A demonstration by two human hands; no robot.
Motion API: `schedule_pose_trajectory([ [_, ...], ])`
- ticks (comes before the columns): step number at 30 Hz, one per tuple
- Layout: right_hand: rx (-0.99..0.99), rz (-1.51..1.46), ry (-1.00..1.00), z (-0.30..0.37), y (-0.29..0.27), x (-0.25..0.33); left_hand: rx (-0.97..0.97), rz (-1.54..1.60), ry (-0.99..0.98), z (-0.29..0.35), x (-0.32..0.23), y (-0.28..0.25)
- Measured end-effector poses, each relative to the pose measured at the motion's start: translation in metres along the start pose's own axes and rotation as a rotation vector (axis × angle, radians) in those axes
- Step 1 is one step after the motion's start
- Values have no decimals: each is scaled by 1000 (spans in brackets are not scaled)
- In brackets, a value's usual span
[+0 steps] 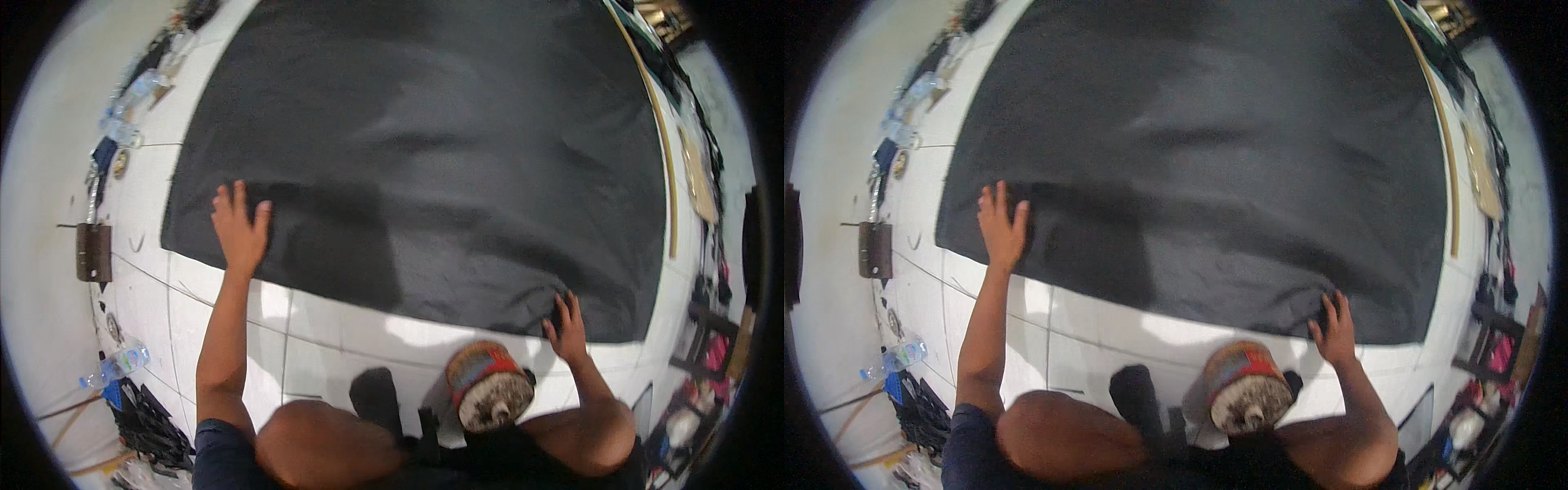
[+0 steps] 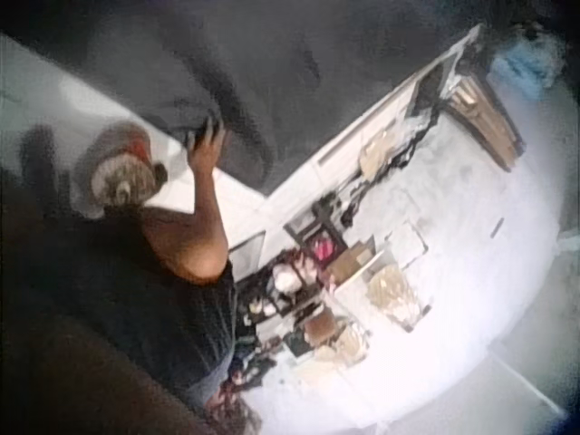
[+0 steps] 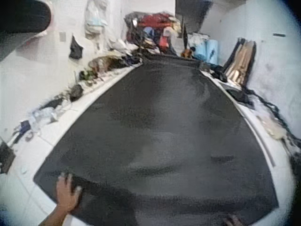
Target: The person cuts a large black fabric sheet laid on the floor using shears, then folds and unfolds it to align edges. They use a wooden stick to measure and mark the fabric before cutting again. The process repeats with folding, measuring, and cutting.
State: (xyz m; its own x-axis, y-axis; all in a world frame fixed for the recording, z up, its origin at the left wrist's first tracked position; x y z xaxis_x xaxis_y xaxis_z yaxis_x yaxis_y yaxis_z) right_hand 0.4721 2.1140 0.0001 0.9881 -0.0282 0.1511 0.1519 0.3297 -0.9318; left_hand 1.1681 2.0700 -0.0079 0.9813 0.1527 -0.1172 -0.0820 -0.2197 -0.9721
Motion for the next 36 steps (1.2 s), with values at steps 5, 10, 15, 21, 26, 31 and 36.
schedule_pose_trajectory([
  [5,-6,52,29,-2,8,-5,346,76,332,60,-138,9],
  [10,-11,97,65,0,-2,6,436,70,340,57,-140,16],
  [15,-95,26,10,6,-1,-8,532,89,320,41,-164,1],
  [21,-302,-16,119,0,2,-44,538,125,348,49,-145,11],
  [26,-349,-77,624,4,6,-138,720,-114,263,42,-181,-5],
  [31,-409,-238,875,4,5,-241,660,152,341,34,-160,14],
  [36,-421,-217,1007,-2,-7,-301,660,258,281,34,-170,18],
])
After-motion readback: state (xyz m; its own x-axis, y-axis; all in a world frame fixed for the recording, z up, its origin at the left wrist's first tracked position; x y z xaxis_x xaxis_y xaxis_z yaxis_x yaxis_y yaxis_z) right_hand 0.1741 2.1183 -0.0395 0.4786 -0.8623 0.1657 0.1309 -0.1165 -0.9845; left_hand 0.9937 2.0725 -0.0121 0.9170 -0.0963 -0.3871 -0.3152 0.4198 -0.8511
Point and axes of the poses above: each hand's wrist, its own z-axis away from the middle knuckle, its own y-axis out of the palm, x = y × z, the point moved 2 cm from there along -z, towards the middle knuckle, and after that the axes turned 15 degrees about y, right-handed, at the moved point
